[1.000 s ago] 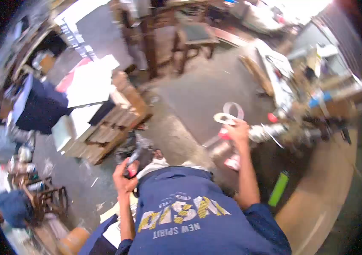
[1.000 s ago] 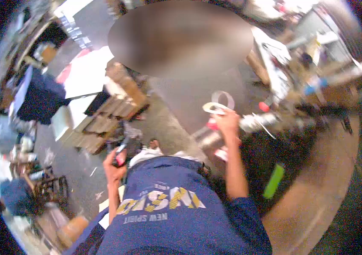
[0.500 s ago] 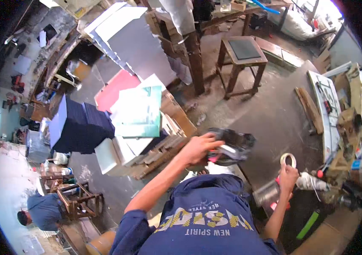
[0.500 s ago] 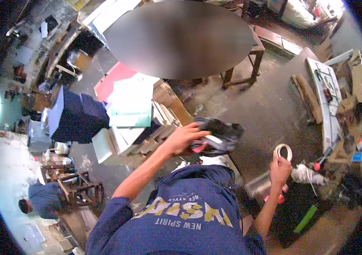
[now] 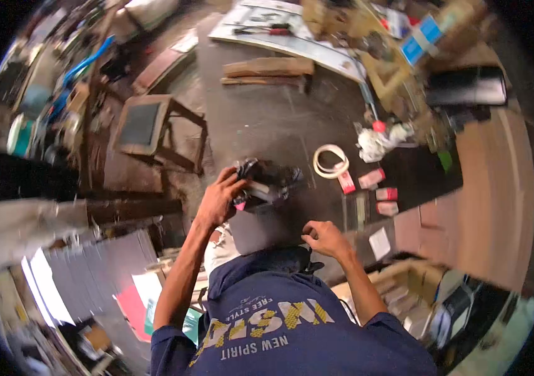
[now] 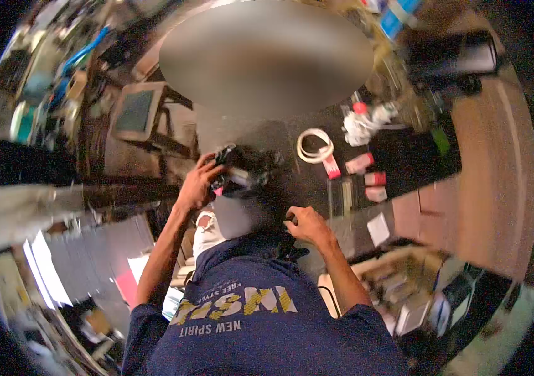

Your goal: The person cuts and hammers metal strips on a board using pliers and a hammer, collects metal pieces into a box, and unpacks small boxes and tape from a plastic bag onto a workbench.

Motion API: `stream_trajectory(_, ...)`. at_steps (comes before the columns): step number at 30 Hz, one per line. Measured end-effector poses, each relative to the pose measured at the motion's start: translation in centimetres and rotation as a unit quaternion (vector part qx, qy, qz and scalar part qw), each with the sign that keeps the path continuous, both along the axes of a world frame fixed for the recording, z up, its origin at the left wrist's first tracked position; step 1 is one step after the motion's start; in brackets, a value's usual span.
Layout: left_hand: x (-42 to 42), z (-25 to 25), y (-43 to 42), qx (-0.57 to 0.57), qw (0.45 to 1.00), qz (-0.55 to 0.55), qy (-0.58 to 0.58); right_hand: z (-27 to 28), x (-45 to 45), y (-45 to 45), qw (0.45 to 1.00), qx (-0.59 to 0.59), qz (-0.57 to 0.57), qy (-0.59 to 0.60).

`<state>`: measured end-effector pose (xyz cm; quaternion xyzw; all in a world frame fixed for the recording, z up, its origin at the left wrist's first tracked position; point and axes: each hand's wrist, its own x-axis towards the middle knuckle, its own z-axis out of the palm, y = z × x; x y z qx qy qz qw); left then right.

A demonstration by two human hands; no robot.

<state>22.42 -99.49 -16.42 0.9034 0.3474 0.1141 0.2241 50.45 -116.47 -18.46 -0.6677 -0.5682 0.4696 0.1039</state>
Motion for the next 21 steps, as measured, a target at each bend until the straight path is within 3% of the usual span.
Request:
stream_trajectory(2,1.5,-0.1,2.8,0.049,0.998,-0.039,-0.033,0.6,-1.5,-1.5,0.999,-0.021,-0.023,-0.026)
stream_trajectory(3,2.5,0.6,3.9,0.043,0.998,-0.039,-0.009,0.7,-2.5,-2.0,0.998,-0.03,-0.014,-0.054)
stream_trajectory(7,4.6,-1.6,9.1,0.039,0.991,-0.097,-0.089,0.2,-7.6,-2.6,0.984,-0.132,-0.087,-0.076)
stream_trajectory(9,5.2,-2.6,11.8,0.025,0.982,-0.164,-0.094,-0.5,-10.3,-2.2,0.98,-0.116,-0.148,-0.072)
stream_trajectory(11,5.0,-3.1,12.9,0.044,0.97,-0.226,-0.076,1.9,-13.8,-1.8,0.949,-0.181,-0.247,-0.079)
stream_trajectory(13,2.0,0.2,13.0,-0.011,0.965,-0.262,-0.028,-0.3,-17.9,-4.8,0.937,-0.168,-0.291,-0.097)
stream_trajectory(15,-2.1,2.2,13.7,-0.062,0.956,-0.281,-0.048,-1.9,-22.0,-5.8,0.9,-0.295,-0.293,0.128)
stream_trajectory(17,-8.0,3.2,14.2,-0.18,0.958,-0.223,-0.027,-5.1,-26.8,-8.5,0.816,-0.308,-0.364,0.325)
stream_trajectory(19,-18.9,-1.2,16.8,-0.184,0.955,-0.221,0.068,-1.6,-30.0,-6.7,0.761,-0.27,-0.491,0.325)
stream_trajectory(20,-24.3,-3.4,18.2,-0.184,0.95,-0.223,0.116,-2.7,-31.4,-7.2,0.789,-0.247,-0.47,0.311)
stream_trajectory(21,-29.7,-4.0,20.2,-0.176,0.949,-0.236,0.113,-2.4,-32.2,-7.4,0.675,-0.238,-0.55,0.431)
